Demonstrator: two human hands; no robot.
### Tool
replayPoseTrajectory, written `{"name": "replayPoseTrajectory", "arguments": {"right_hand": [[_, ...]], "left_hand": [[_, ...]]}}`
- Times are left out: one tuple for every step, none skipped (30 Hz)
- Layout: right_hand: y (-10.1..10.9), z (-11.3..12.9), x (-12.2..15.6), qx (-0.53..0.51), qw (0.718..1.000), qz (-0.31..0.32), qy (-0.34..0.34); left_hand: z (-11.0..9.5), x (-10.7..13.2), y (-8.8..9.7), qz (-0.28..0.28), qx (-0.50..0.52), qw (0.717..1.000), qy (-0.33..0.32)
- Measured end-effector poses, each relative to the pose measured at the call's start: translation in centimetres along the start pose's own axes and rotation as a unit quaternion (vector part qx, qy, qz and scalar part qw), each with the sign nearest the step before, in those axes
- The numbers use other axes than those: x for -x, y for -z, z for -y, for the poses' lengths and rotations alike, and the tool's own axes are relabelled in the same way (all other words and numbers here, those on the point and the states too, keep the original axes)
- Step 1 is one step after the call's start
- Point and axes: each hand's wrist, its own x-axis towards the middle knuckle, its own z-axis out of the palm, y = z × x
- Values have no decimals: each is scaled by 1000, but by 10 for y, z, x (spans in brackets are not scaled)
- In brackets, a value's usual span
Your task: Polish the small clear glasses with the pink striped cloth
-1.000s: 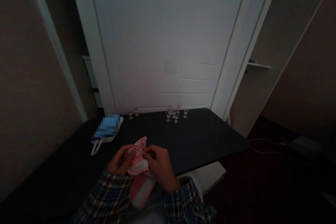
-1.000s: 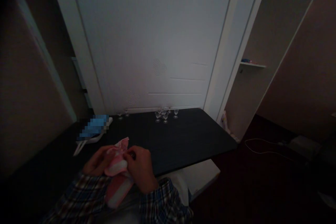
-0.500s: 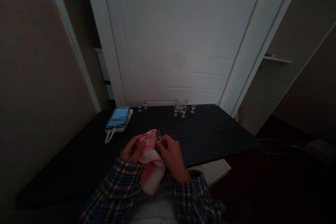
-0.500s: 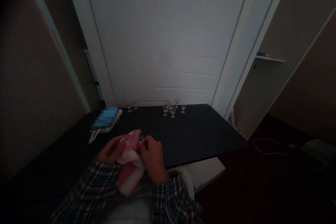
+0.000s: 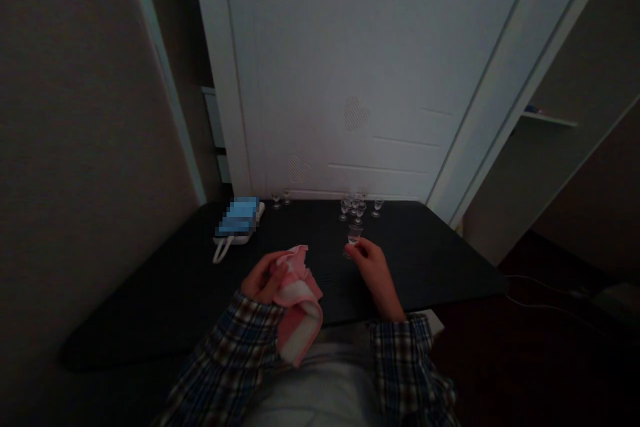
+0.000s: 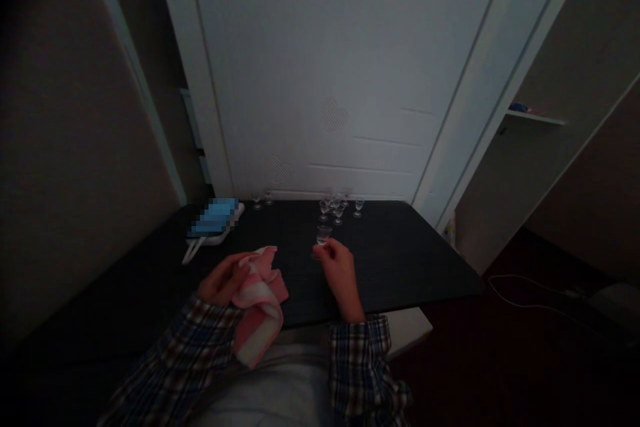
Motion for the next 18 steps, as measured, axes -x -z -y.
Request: {"name": "replayPoseTrajectory", "arguments": {"right_hand": [[7,-3,-6,-2,1000,-8,-3],[13,-6,-12,0,1000,-18,-4],[20,-9,-19,10,1000,-29,-2],[27,-11,-26,32,999,-37,2],[34,-13,-34,67,997,-43,6],[39,-15,-42,105,993,-43,12],[45,-17,-51,146,988,-43,13],[49,-19,-58,190,981,-41,12],[52,-21,-65,233,972,-40,9],[55,-24,-72,252,967,-40,4],[56,-27,-77,266,963,-42,0],[57,-30,-81,275,960,-44,-3],[58,-33,-84,281,958,-46,-6],[58,-36,-86,289,956,-48,-9],[58,-38,-88,296,954,-50,-13],[58,-41,-89,304,951,-52,-16],[58,-43,-90,311,949,-53,-20],[58,-44,-91,318,946,-56,-24]], "left_hand": [[0,0,0,0,-2,1000,-4],[0,0,0,0,-3,1000,-9],[0,0,0,0,-4,1000,-12],[0,0,0,1,-3,1000,-11],[0,0,0,1,0,1000,-7],[1,0,0,2,3,1000,2],[0,1,0,3,5,1000,13],[0,1,0,4,6,1000,23],[0,1,0,4,5,1000,29],[-1,1,0,4,4,999,32],[-1,1,0,4,4,999,31],[-1,1,0,4,6,1000,29],[-1,1,0,4,8,1000,24],[-1,1,0,4,9,1000,19],[-1,1,0,4,7,1000,15],[-1,1,0,3,2,1000,12],[-1,1,0,2,-5,1000,10],[-1,1,0,1,-11,1000,9]]}}
